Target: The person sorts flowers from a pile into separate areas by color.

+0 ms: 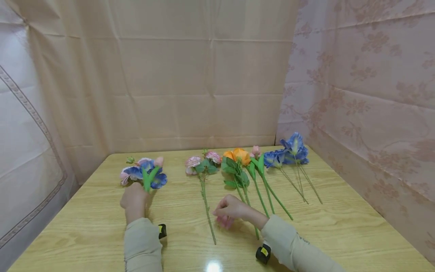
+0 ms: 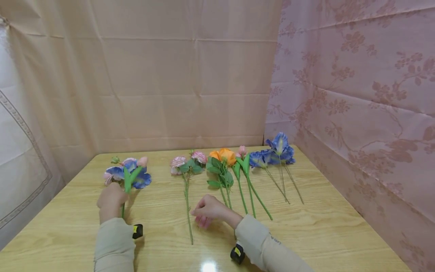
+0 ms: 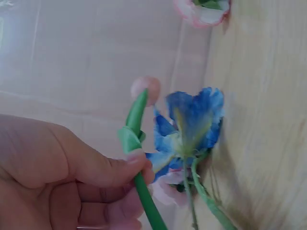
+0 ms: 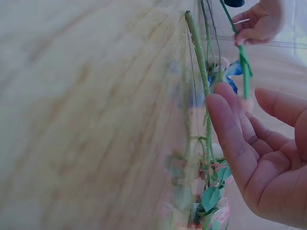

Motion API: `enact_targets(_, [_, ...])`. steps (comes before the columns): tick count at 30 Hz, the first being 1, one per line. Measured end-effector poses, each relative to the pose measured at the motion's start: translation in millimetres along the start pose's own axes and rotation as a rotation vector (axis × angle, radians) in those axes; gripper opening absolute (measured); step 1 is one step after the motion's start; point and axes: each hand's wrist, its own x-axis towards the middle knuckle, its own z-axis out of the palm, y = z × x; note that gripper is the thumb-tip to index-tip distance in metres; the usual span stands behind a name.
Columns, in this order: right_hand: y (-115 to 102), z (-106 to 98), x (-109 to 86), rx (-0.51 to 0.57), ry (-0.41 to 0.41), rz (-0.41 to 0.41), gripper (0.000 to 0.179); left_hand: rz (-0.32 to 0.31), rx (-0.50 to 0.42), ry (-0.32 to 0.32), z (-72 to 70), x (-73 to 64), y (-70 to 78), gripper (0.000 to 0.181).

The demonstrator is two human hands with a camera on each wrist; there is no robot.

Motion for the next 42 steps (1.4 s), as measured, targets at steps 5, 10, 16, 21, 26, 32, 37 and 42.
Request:
enact_targets(5, [0.8, -0.3, -0.6, 0.002, -0.002, 0.001, 0.021, 0.04, -0.021, 0.032, -6.8, -2.6, 10.9, 0.017])
enact_targets(10, [2.4, -0.6, -0.4, 0.005, 0.005, 0.008, 0.022, 0.203, -0.09, 0.002, -7.3, -2.7, 22.2, 0.014])
enact_targets(16, [3.7, -1.8, -0.7, 0.015, -0.006, -0.011, 0.021, 0.279, -0.334, -0.107, 3.2, -1.1, 42.3, 0.011])
enact_targets(21, [3.9, -3.1, -0.8, 0.043, -0.029, -0.032, 0.021, 0.318, -0.449, -0.163, 10.9, -4.4, 60.5, 0.01])
enact_targets(26, [3.7, -2.6, -0.4, 0.029, 0.009, -0.068, 0.02, 0.376, -0.499, -0.203, 15.2, -12.1, 78.0, 0.008])
enact_targets(32, [-3.4, 2.4, 0.8, -0.019, 0.144, -0.224, 0.025, 0.437, -0.574, -0.256, 23.0, -19.2, 94.0, 0.008])
enact_targets(37, [-10.9, 6.5, -1.1, -0.025, 0.185, -0.306, 0.02, 0.509, -0.645, -0.286, 30.9, -23.4, 104.3, 0.007])
enact_targets(42, [-11.6, 7.5, -2.4, -0.026, 0.215, -0.325, 0.016, 0.543, -0.659, -0.287, 34.4, -28.1, 111.8, 0.005])
